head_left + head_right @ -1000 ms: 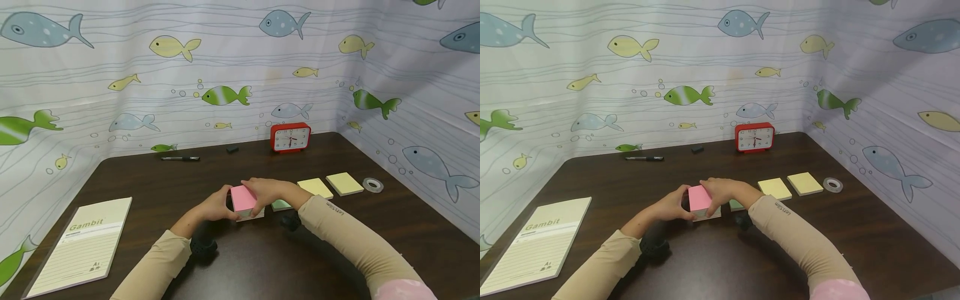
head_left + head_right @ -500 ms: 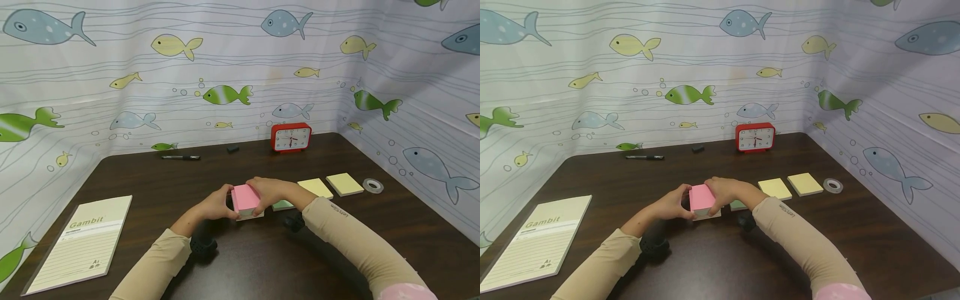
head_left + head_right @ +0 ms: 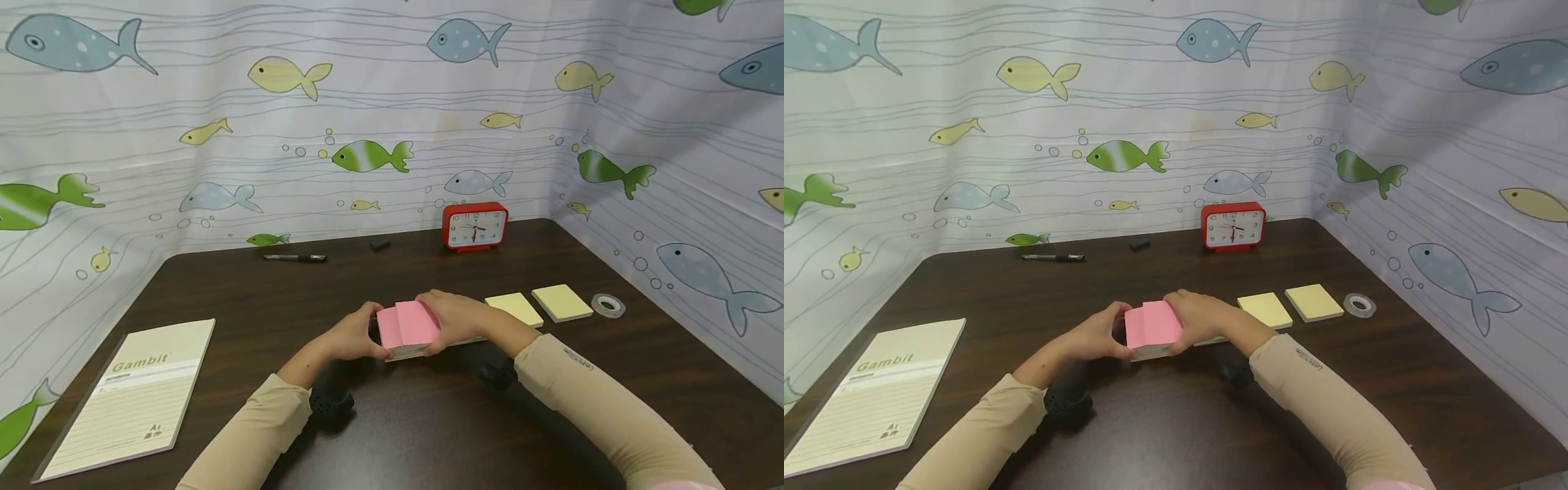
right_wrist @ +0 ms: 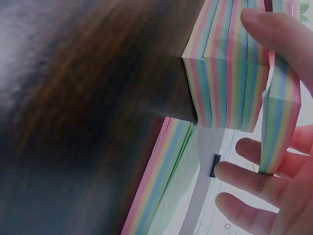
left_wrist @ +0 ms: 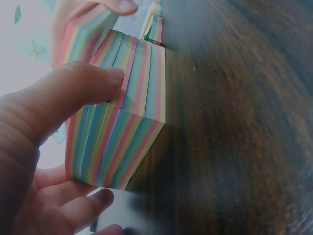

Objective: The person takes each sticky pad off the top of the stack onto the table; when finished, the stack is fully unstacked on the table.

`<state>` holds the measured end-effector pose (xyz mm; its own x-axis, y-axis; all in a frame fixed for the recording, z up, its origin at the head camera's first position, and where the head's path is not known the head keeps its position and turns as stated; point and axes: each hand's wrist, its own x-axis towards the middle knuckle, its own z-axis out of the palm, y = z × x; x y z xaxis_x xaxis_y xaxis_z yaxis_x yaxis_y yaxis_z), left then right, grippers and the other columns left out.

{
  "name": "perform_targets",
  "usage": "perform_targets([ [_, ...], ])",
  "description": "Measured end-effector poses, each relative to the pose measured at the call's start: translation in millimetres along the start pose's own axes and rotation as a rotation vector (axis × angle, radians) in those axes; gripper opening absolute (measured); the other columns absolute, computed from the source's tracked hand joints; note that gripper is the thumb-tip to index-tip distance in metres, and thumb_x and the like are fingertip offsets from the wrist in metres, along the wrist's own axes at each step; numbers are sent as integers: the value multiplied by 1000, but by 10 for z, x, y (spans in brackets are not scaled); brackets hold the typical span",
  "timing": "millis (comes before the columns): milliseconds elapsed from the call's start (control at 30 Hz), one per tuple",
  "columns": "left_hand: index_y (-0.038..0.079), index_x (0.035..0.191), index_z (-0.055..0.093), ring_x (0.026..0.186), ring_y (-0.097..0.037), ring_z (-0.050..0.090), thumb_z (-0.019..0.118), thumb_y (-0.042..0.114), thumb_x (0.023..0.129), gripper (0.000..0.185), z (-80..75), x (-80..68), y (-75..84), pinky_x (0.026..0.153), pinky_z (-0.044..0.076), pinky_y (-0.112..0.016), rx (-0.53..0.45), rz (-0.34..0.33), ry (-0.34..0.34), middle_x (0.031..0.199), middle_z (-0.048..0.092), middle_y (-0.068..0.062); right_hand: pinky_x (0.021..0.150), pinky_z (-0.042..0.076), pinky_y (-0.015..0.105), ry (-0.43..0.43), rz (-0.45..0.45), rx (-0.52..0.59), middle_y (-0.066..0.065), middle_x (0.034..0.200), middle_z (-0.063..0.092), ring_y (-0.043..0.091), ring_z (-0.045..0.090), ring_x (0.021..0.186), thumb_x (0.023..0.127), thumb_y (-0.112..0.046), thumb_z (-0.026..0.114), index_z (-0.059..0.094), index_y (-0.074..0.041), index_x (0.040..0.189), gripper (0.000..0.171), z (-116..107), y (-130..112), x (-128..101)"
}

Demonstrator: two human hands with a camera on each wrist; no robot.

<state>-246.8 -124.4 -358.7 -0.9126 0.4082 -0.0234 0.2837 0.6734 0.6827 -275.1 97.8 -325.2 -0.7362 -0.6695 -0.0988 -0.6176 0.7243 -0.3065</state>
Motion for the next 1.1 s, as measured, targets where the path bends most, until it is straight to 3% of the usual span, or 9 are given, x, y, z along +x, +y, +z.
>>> perform_targets([
  [333, 3, 121, 34, 110, -26, 43, 79, 26, 60, 79, -1, 23, 2, 88, 35, -41, 8, 1, -3, 118, 47, -14, 69, 41, 32, 48, -21, -18, -1, 110, 46, 13, 45, 88, 54, -49, 75, 39, -11, 125, 88, 3, 11, -275],
  [667, 3, 122, 34, 110, -26, 43, 79, 27, 60, 81, -14, 34, -6, 87, 35, -41, 12, 4, -8, 118, 46, -14, 68, 40, 28, -32, -74, -18, -7, 103, 45, 8, 43, 83, 56, -49, 73, 38, -10, 125, 86, 65, -144, -455],
  [1100, 2, 122, 33, 109, -26, 43, 79, 25, 60, 81, -13, 6, -4, 88, 35, -41, 4, 4, -6, 118, 46, -16, 62, 40, 26, -92, -111, -116, -3, 104, 49, 8, 44, 80, 56, -55, 71, 42, -8, 123, 87, 194, -319, -526],
])
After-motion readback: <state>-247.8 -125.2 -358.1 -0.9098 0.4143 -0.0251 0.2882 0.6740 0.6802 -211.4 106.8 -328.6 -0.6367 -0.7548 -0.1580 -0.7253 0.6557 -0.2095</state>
